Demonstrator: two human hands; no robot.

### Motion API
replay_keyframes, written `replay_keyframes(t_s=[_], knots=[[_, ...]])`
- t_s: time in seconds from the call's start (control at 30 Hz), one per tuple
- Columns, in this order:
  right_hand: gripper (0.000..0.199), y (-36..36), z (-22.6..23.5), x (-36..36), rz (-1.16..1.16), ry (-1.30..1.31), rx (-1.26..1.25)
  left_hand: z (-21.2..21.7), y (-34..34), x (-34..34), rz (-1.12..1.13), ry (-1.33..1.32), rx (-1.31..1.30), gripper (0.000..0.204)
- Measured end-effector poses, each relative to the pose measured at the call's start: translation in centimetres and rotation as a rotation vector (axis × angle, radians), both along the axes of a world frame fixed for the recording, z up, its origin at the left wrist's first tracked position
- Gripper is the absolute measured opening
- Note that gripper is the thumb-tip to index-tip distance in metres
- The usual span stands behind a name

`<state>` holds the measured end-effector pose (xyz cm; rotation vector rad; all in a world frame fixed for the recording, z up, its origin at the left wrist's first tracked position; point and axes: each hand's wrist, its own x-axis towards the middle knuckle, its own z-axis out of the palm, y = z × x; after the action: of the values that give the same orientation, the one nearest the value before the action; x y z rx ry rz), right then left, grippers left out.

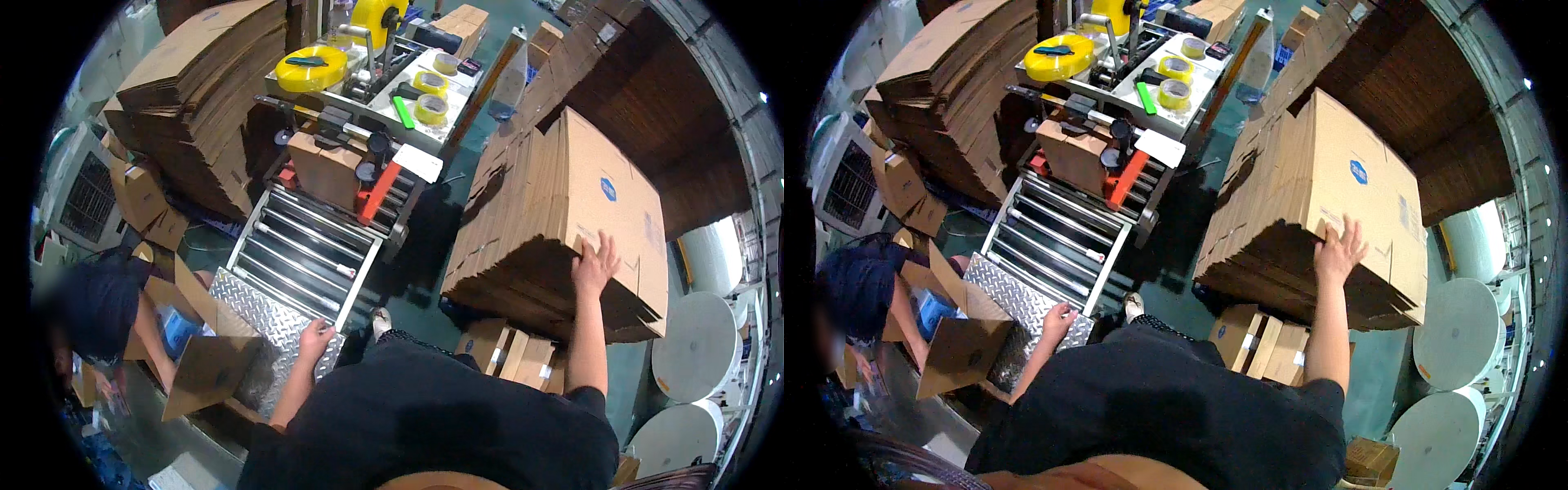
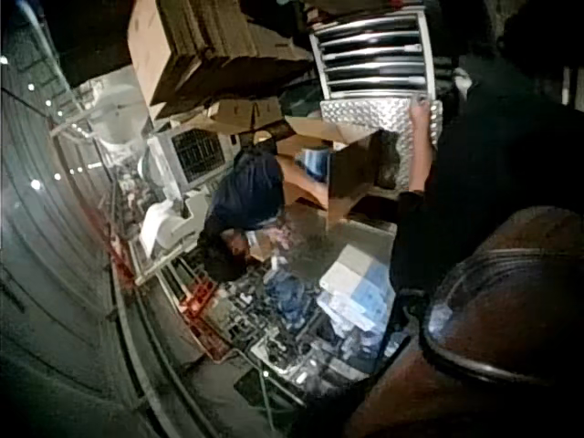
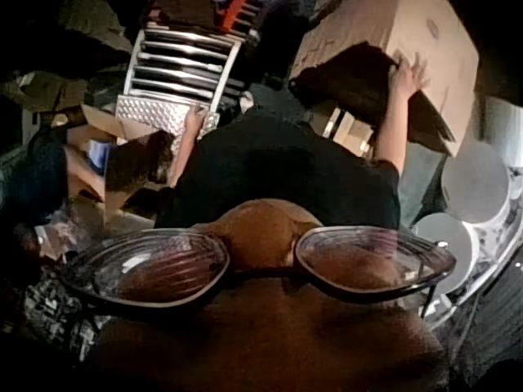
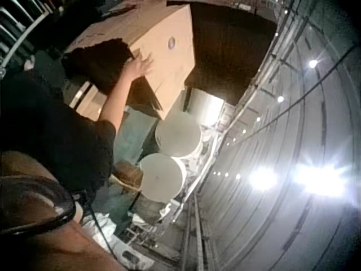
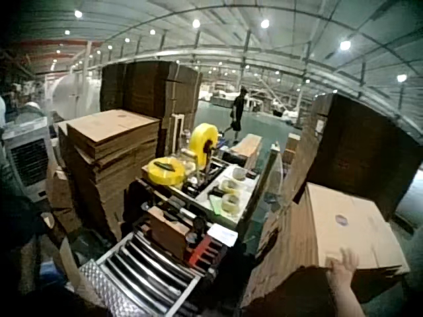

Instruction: The person packs product boxes into larger cardboard cartons, placing items inside, adding bubble wrap, and folding the carton flaps closed.

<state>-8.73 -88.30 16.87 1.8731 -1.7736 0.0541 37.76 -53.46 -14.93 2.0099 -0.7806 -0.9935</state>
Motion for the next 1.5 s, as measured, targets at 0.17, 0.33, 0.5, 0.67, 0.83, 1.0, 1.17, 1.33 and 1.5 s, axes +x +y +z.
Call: replay_keyframes(t_s=[0.17, 0.33, 0.5, 0.67, 0.83, 1.0, 1.17, 1.33, 1.5], knots=[[0.029, 0.4, -0.4, -1.7, 0.327, -0.160, -0.149, 9.9, 0.8, 0.0, -0.072, -0.168, -0.197, 0.054], [0.024, 2.2, -2.4, -0.9, 0.418, -0.170, -0.196, 15.6, 3.3, -0.9, -0.084, -0.178, -0.372, 0.047], [0.019, 1.5, 0.7, -1.8, 0.472, -0.106, -0.008, 17.0, 8.6, -2.1, -0.120, -0.273, -0.381, 0.046], [0.017, 2.0, 4.9, -2.8, 0.582, -0.257, -0.223, 17.7, 11.1, -2.5, 0.025, -0.076, -0.352, 0.052], [0.015, 16.8, 13.6, 10.7, 1.159, -0.199, -0.360, 26.1, 9.0, -6.2, -0.051, -0.329, -0.753, 0.086], [0.029, 32.6, 15.0, 18.4, 1.707, -0.138, -0.177, 35.3, 4.8, -10.4, -0.066, -0.545, -1.116, 0.086], [0.038, 30.9, 16.5, 21.6, 1.691, -0.174, -0.293, 29.8, 10.0, -6.5, 0.050, 0.190, -1.414, 0.028], [0.022, 24.7, 15.1, 25.1, 1.444, 0.230, 0.040, 23.7, 22.5, -3.4, 0.647, 0.145, -1.164, 0.025], [0.019, 21.9, 1.1, 32.4, 1.758, 0.563, 0.740, 19.1, 31.0, -4.8, 0.800, -0.086, -0.875, 0.048]])
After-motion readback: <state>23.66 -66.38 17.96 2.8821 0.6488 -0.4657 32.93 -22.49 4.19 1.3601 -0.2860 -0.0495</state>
